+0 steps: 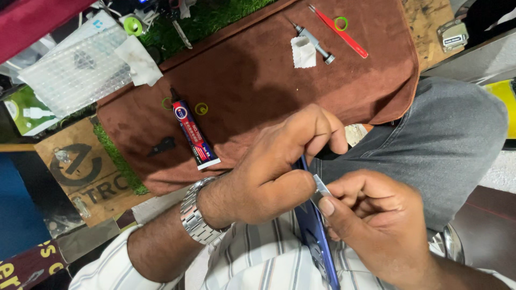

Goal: The person disassembles a smartphone, removes the back cover, and then reassembles it. They use various tools to pry open the device and apply adhesive to the edges before closing it back up.

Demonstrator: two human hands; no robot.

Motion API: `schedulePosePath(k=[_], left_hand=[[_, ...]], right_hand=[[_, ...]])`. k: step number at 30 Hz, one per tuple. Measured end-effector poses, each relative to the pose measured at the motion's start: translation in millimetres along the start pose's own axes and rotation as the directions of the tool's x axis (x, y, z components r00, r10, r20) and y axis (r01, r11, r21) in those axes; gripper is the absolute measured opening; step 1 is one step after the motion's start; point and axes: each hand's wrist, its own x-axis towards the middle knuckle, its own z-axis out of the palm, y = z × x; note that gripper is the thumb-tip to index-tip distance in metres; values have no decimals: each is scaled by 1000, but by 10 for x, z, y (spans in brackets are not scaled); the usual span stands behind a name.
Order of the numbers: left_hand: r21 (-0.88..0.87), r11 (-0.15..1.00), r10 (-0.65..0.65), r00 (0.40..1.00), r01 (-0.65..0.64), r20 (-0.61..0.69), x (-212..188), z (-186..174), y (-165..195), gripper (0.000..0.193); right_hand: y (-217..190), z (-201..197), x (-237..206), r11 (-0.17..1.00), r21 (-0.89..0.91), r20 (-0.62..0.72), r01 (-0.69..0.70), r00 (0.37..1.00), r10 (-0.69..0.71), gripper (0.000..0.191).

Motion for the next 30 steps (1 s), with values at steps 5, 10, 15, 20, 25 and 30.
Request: schedulePosePath(k=[5,10,15,20,25,30], left_hand=[[88,996,-25,999,28,-40,-6,8,131,26],[167,984,-43,993,61,-110,-29,63,211,28],[200,980,5,993,19,-118,-68,77,204,25],[205,977,-29,991,56,-131,-96,114,154,24],[252,966,-22,994,50,-111,-114,104,151,22],[210,977,-11,993,35,-117,-82,70,166,26]], right_hand=[[-29,59,-73,990,-101,-83,101,991,-109,12],[-90,158,-97,977,-158,-131,145,977,-166,13],[-172,204,-45,917,-329,-107,224,956,-272,13],[-297,197,-6,761,-615,-69,209,946,-315,14],[-369,49,-43,729,-651,45,210,970,-239,14],[-375,-5,-155,739,-653,-20,165,972,-235,16]])
